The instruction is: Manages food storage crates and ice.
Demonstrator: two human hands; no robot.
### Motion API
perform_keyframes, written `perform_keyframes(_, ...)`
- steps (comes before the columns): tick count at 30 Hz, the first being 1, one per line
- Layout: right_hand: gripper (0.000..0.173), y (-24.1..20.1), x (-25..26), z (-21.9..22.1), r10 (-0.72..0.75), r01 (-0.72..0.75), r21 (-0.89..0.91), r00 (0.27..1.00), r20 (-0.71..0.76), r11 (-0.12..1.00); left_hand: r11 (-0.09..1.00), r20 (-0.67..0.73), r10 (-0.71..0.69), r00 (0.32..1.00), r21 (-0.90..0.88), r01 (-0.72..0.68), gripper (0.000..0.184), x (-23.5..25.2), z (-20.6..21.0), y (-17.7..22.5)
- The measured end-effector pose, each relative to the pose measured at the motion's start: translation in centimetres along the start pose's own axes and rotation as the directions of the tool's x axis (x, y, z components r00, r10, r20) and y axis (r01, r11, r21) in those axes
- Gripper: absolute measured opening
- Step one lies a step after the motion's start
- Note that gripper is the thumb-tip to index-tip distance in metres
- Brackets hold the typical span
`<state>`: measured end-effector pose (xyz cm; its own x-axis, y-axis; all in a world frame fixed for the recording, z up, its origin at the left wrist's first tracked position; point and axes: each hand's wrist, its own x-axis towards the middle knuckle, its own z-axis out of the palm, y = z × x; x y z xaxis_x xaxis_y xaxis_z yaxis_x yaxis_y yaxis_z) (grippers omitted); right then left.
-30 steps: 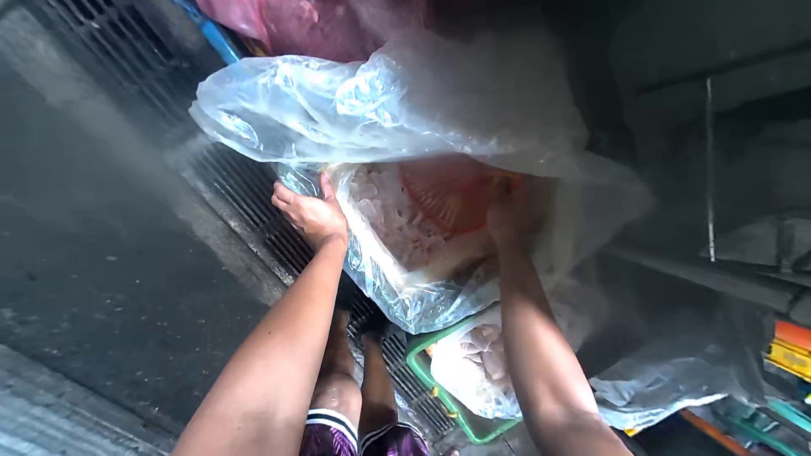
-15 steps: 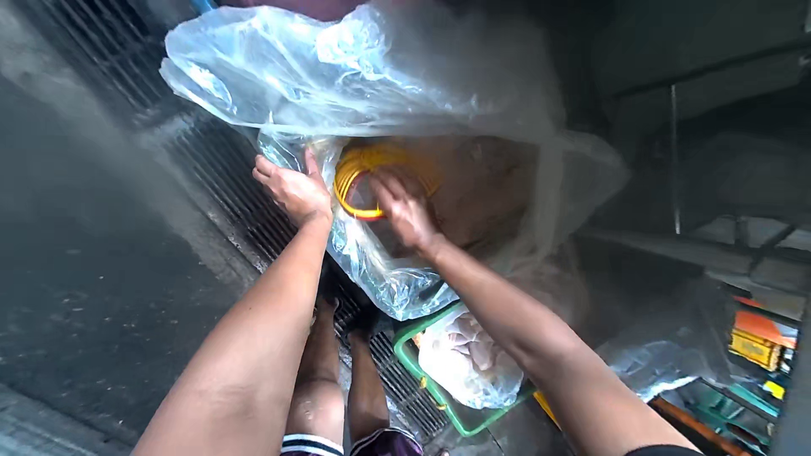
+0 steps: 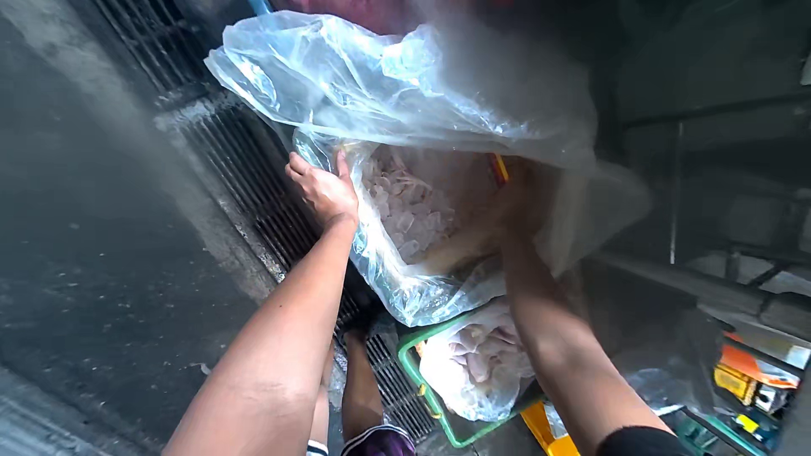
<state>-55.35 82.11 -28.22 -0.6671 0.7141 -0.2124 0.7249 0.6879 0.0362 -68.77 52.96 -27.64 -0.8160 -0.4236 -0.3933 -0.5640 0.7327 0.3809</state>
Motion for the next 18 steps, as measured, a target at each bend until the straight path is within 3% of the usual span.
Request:
perform_keyframes(2,0.060,-0.7,-0.9,2.3,0.063,-0.063,-0.003,0.998,0.026,0.998,1.000,-0.012,0.009,1.000,0.005,-0.009,0.095,0.1,0.1,0.1)
perform_keyframes(5,0.064,-2.3,-3.8,-1.0,0.002,-0.020,0.103,0.985,0.173,0.995,1.000,-0.009,0.016,1.000,0.013,-0.016,0.095,-0.1,0.1,0.1)
perform_keyframes(9,0.083,0.5,-2.9,-4.1,-0.078,0.030,0.141,0.933,0.352,0.990,1.000,0.000,0.000,1.000,0.002,0.000,0.096,-0.2,0.1,0.2)
perform_keyframes(13,0.068,2.2,4.2,-6.5,-0.082,0.110,-0.022,0.848,0.524,0.994,1.000,-0.017,0.005,1.000,0.011,-0.005,0.093,-0.1,0.2,0.3)
perform_keyframes(15,0.064,1.6,6.4,-7.2,-0.123,0.201,-0.070,0.803,0.583,0.977,1.000,-0.020,0.003,1.000,0.012,-0.002,0.093,-0.2,0.2,0.2)
perform_keyframes(18,0.045,0.2,8.4,-7.0,-0.172,0.318,-0.103,0.727,0.665,0.943,1.000,-0.028,0.010,1.000,0.022,-0.009,0.094,0.0,0.2,0.1)
